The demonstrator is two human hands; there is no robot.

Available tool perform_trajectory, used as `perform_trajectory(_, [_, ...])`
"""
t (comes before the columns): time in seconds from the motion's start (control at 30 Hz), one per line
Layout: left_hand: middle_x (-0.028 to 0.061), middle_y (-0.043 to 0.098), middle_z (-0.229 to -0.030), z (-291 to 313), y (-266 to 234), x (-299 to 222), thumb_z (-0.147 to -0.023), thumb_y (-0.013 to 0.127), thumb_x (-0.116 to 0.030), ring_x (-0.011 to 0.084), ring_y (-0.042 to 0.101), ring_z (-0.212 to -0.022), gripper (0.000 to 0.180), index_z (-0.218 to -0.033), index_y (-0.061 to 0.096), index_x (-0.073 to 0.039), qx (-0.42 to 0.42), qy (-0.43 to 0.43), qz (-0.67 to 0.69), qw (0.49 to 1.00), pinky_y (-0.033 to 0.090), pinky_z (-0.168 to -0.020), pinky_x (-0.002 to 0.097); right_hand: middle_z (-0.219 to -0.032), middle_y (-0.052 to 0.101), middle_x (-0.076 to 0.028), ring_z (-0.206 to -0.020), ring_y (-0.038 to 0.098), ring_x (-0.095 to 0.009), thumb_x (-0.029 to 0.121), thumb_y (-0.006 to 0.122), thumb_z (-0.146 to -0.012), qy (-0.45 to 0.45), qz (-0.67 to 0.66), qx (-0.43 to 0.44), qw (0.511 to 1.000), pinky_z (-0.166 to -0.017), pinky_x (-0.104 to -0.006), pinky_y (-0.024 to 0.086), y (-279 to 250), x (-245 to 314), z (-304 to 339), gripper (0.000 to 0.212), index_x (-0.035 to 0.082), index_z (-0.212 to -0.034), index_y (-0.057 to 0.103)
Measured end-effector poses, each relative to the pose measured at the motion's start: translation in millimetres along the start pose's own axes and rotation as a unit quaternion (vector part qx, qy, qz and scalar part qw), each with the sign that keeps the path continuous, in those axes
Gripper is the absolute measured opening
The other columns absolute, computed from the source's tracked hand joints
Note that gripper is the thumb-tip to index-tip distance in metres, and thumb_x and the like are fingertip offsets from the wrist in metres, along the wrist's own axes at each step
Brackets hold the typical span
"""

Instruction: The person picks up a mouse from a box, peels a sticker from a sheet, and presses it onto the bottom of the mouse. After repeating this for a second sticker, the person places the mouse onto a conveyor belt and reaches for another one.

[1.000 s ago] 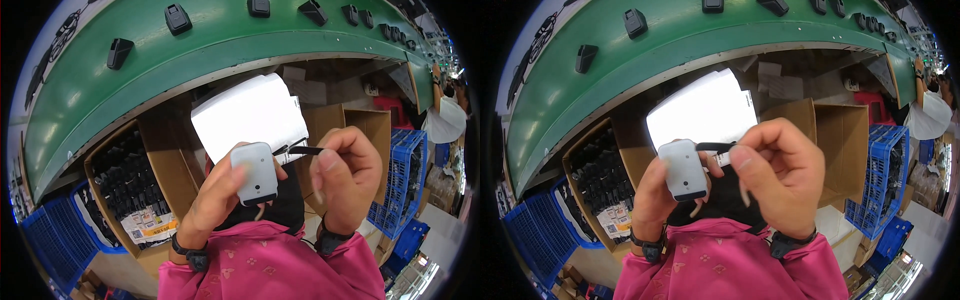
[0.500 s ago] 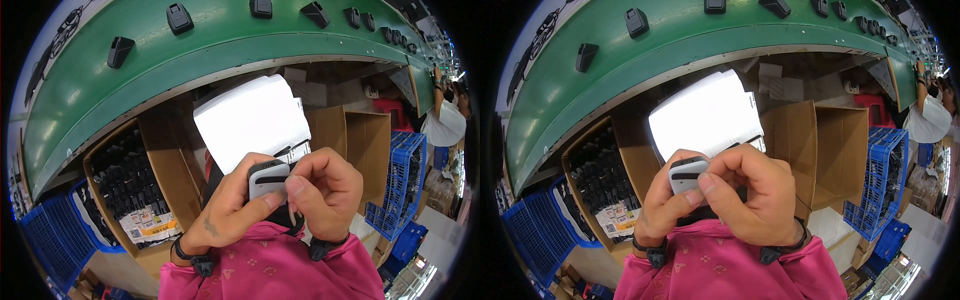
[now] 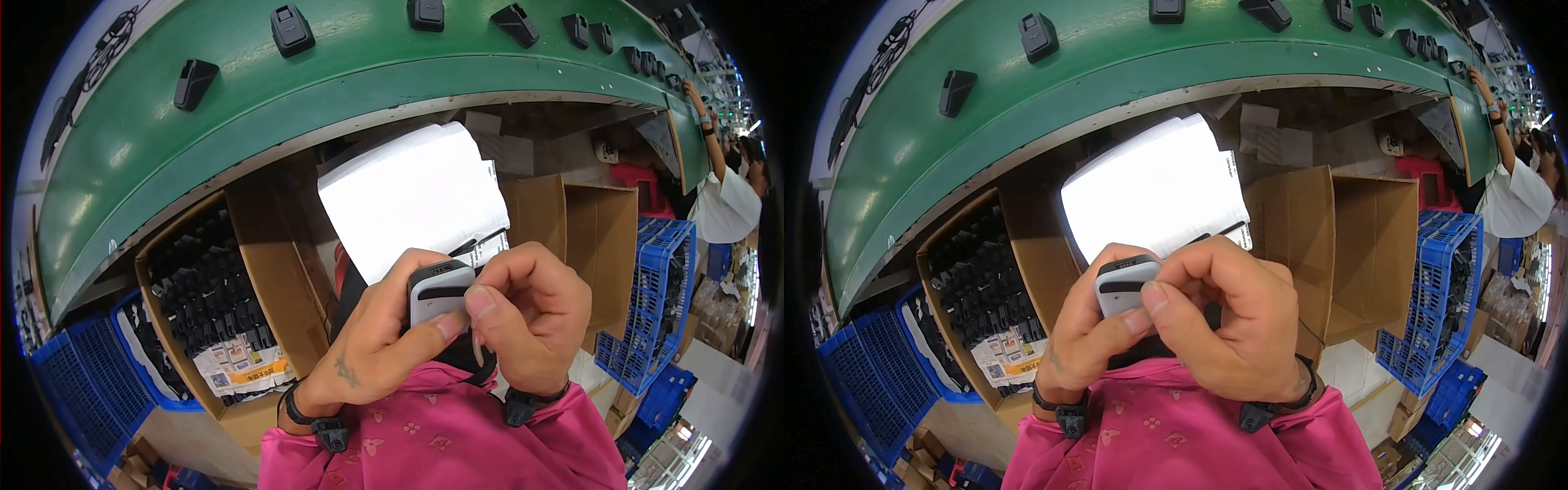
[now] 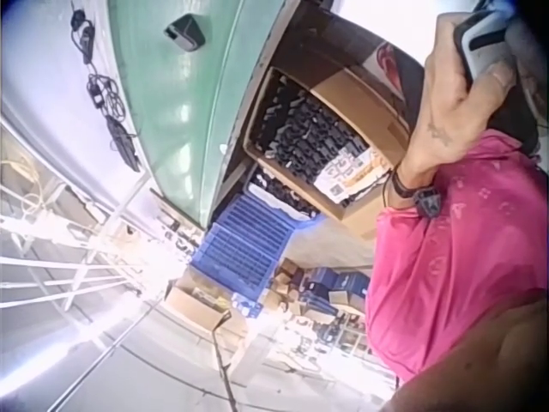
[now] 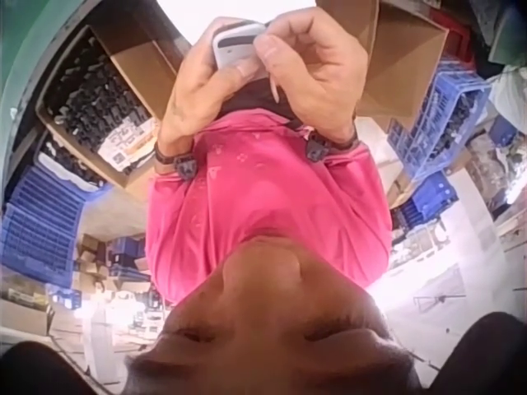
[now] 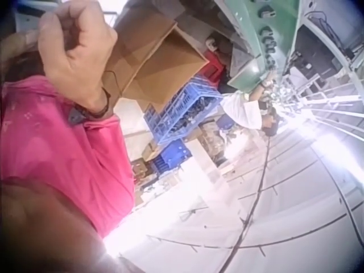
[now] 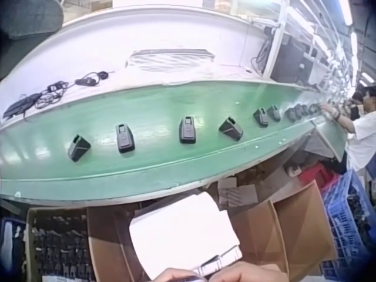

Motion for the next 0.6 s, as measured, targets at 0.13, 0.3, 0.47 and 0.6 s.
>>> perform_trajectory(0.13, [0.0083,0.06,-0.096,-0.3,-0.7,2.5,-0.089,0.055,-0.01,0.0112,0.055,-0.087,0.032,-0.117,0.045,0.0,-0.005,0.01,-0.019,1.0,0.045,-0.078,0.0276,-0.068,0.057,-0.003,-0.055,0.049,-0.003,0.004,0.062,-0.087,0.006,0.01,-0.009,1.0,-0.048,-0.0173,0.038,1.2,0.6,0.5,0.011,-0.003,-0.085,0.054])
perform_trajectory(0.3, [0.0099,0.061,-0.094,0.1,-1.1,4.6,-0.088,0.057,-0.011,0.0126,0.056,-0.084,0.034,-0.117,0.045,0.001,-0.014,0.013,-0.05,0.999,0.046,-0.076,0.0283,-0.071,0.059,-0.003,-0.058,0.05,-0.002,0.002,0.063,-0.084,-0.054,0.068,-0.008,0.996,-0.051,-0.0165,0.04,-0.2,-1.6,-0.7,0.009,-0.004,-0.084,0.056])
perform_trajectory(0.47, [0.0104,0.061,-0.091,0.1,-2.0,7.6,-0.087,0.058,-0.012,0.0136,0.057,-0.082,0.036,-0.117,0.044,0.001,-0.02,0.026,-0.07,0.997,0.046,-0.074,0.0287,-0.071,0.059,-0.002,-0.061,0.052,-0.003,0.001,0.064,-0.084,-0.05,0.086,-0.012,0.995,-0.053,-0.0173,0.042,-0.7,-2.2,-0.7,0.009,-0.004,-0.084,0.057])
perform_trajectory(0.6, [0.0108,0.061,-0.087,-0.1,-1.4,7.5,-0.086,0.059,-0.011,0.0152,0.058,-0.078,0.036,-0.117,0.045,0.0,-0.026,0.04,-0.095,0.994,0.046,-0.071,0.029,-0.072,0.06,-0.002,-0.061,0.053,-0.003,0.001,0.064,-0.083,-0.061,0.098,-0.015,0.993,-0.054,-0.0178,0.043,-0.6,-1.6,-0.9,0.008,-0.004,-0.084,0.057])
Point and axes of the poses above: each hand's wrist, its own z-axis away from the middle knuckle, its own y-axis out of the palm, x = y × z, the point moved 1 cm from there along -z, towards the middle knuckle
